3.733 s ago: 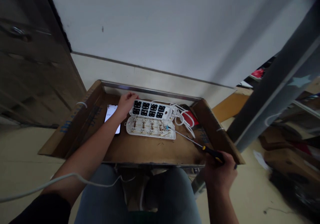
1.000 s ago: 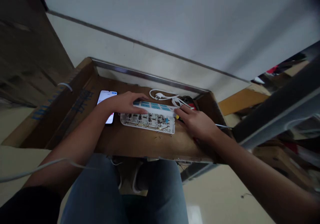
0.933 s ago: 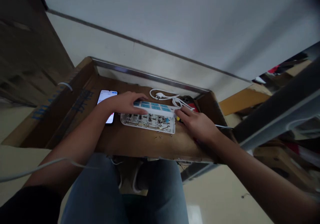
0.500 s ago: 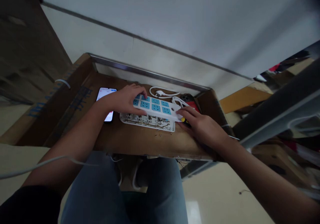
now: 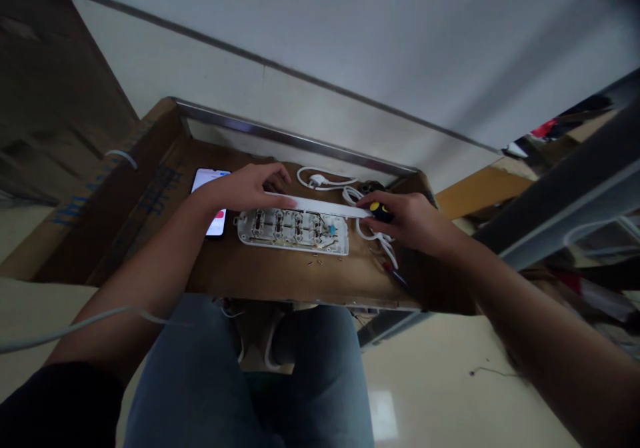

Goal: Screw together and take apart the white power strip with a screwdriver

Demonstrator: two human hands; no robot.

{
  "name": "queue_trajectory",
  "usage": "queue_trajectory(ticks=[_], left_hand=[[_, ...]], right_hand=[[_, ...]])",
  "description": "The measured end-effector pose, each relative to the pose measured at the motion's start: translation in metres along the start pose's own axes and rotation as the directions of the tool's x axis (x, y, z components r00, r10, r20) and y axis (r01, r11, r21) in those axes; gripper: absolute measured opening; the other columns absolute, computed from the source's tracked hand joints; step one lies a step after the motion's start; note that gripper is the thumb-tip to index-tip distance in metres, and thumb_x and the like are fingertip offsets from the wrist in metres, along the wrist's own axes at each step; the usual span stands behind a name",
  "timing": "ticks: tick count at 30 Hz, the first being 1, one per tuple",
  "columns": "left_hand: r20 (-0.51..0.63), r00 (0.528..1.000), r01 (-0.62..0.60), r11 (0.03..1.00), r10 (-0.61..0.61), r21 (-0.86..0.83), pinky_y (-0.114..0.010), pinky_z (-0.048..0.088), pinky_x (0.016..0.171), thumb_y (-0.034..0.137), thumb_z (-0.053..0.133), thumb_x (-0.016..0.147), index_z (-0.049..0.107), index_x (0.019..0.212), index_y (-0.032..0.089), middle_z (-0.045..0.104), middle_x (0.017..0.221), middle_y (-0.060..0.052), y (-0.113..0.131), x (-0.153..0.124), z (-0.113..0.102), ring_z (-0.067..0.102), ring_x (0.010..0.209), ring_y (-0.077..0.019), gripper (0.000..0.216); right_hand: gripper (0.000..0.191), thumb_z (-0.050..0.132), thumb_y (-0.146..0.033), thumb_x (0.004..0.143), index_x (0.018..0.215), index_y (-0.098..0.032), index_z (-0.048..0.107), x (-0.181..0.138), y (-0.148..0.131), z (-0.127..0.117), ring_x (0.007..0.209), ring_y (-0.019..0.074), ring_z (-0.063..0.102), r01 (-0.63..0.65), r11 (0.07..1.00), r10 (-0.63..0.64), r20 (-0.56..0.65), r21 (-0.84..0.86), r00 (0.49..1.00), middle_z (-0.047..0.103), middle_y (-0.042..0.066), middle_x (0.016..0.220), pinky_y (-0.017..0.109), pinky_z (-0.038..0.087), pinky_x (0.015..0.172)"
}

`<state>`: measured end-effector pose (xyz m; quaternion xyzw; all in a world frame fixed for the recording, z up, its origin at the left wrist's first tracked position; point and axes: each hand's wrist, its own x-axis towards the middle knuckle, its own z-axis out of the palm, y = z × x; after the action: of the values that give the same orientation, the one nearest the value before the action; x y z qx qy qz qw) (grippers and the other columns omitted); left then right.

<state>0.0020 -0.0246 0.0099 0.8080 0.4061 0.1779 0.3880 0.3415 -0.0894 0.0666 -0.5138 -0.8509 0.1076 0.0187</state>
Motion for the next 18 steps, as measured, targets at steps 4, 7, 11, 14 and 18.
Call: queue_trajectory(ticks=[4,7,11,14,18], left_hand=[[-0.095,0.995,0.025,0.997,-0.032,-0.077,-0.038,0.051,0.092,0.072,0.071,0.073,0.065,0.113,0.019,0.074,0.119,-0.011,0.000,0.003,0.002,0.069,0.109,-0.0276,0.067],[-0.178,0.976,0.097,0.985,-0.121,-0.139,-0.038,0.050,0.093,0.070,0.075,0.071,0.067,0.114,0.018,0.074,0.118,-0.011,0.002,0.006,0.007,0.068,0.109,-0.0271,0.067],[-0.365,0.887,0.208,0.950,-0.284,-0.233,-0.038,0.051,0.089,0.071,0.074,0.072,0.071,0.106,0.018,0.075,0.110,-0.011,0.006,0.011,0.014,0.068,0.102,-0.0270,0.062],[-0.428,0.838,0.256,0.936,-0.339,-0.241,-0.039,0.050,0.087,0.071,0.073,0.074,0.072,0.099,0.018,0.075,0.102,-0.010,0.007,0.015,0.018,0.068,0.097,-0.0274,0.059],[-0.455,0.834,0.263,0.950,-0.312,-0.169,-0.044,0.048,0.091,0.070,0.059,0.085,0.070,0.092,0.016,0.073,0.097,-0.011,0.004,0.018,0.018,0.066,0.098,-0.0297,0.056]], right_hand=[[0.041,0.062,-0.047,0.094,0.122,-0.018,0.068,0.005,0.003,-0.005,0.054,0.0059,0.051,-0.063,0.996,0.062,0.026,0.064,0.998,0.066,0.001,0.071,0.020,0.038,0.059],[0.044,0.062,-0.050,0.092,0.122,-0.018,0.067,0.009,0.007,-0.008,0.055,0.0070,0.054,-0.110,0.989,0.106,0.040,0.096,0.994,0.067,0.001,0.074,0.020,0.041,0.059],[0.043,0.064,-0.046,0.088,0.120,-0.018,0.068,0.015,0.009,-0.012,0.061,0.0067,0.056,-0.155,0.982,0.152,0.037,0.106,0.988,0.071,0.003,0.088,0.021,0.044,0.061],[0.039,0.065,-0.044,0.088,0.118,-0.019,0.069,0.019,0.008,-0.015,0.069,0.0074,0.060,-0.171,0.978,0.168,0.040,0.116,0.985,0.071,0.002,0.088,0.021,0.048,0.068],[0.036,0.066,-0.042,0.088,0.116,-0.019,0.068,0.022,0.008,-0.016,0.073,0.0080,0.061,-0.181,0.975,0.177,0.042,0.127,0.983,0.071,0.002,0.091,0.022,0.050,0.070]])
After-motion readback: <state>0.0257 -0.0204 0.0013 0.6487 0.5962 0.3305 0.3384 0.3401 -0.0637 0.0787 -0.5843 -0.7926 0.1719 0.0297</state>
